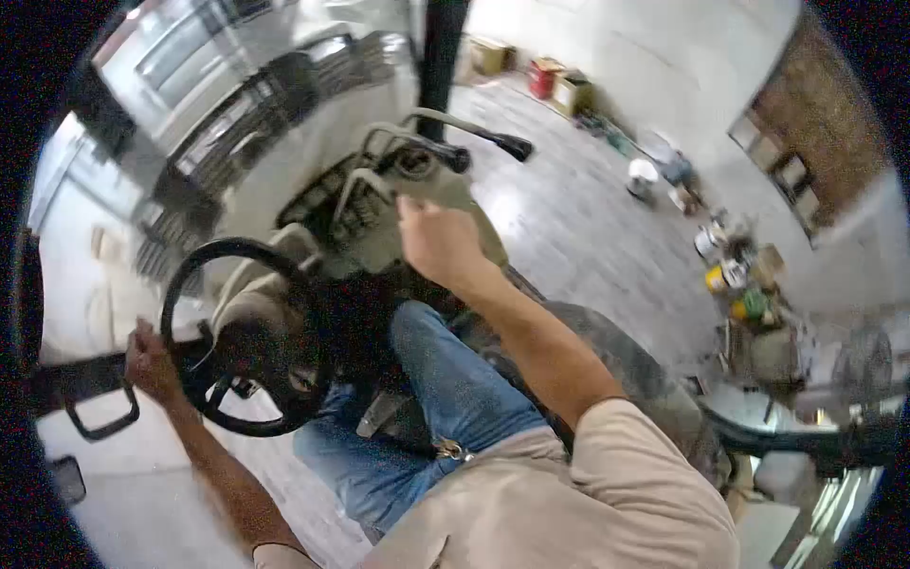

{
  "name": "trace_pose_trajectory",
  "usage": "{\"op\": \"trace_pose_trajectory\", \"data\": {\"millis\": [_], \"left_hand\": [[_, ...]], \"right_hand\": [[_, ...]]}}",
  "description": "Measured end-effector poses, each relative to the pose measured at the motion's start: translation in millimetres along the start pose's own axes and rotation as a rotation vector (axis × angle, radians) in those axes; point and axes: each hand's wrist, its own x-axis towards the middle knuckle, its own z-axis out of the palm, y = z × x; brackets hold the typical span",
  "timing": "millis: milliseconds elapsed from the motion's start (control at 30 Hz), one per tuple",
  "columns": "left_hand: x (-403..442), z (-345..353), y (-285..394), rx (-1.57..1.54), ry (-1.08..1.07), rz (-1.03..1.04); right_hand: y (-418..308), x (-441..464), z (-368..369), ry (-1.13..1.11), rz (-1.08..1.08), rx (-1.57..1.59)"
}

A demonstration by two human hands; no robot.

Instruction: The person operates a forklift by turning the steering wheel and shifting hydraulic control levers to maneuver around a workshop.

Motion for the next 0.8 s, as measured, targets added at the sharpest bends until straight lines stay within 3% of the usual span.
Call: {"op": "trace_pose_trajectory", "data": {"millis": [33, 67, 100, 133, 233, 367, 533, 800], "left_hand": [[13, 11, -18, -0.025, -0.05, -0.007], [25, 19, -44, 0.0, -0.031, 0.125], [38, 27, -57, 0.035, -0.13, 0.006], [41, 19, -58, -0.019, -0.098, -0.005], [40, 23, -67, 0.164, -0.14, 0.066], [49, 29, -75, 0.039, -0.161, 0.058], [58, 32, -78, 0.267, -0.123, 0.15], [41, -2, -88, 0.229, -0.056, 0.11]], "right_hand": [[-5, 7, 7, -0.017, 0.011, 0.005], [-17, 16, 3, -0.022, 0.0, -0.073], [-19, 19, 14, 0.015, -0.001, 0.0], [-30, 25, 11, 0.025, -0.003, 0.121], [-38, 28, 17, 0.019, 0.061, 0.052], [-45, 33, 14, 0.055, 0.051, 0.006], [-48, 37, 19, 0.079, 0.046, 0.019], [-52, 11, 0, 0.131, 0.012, 0.035]]}}
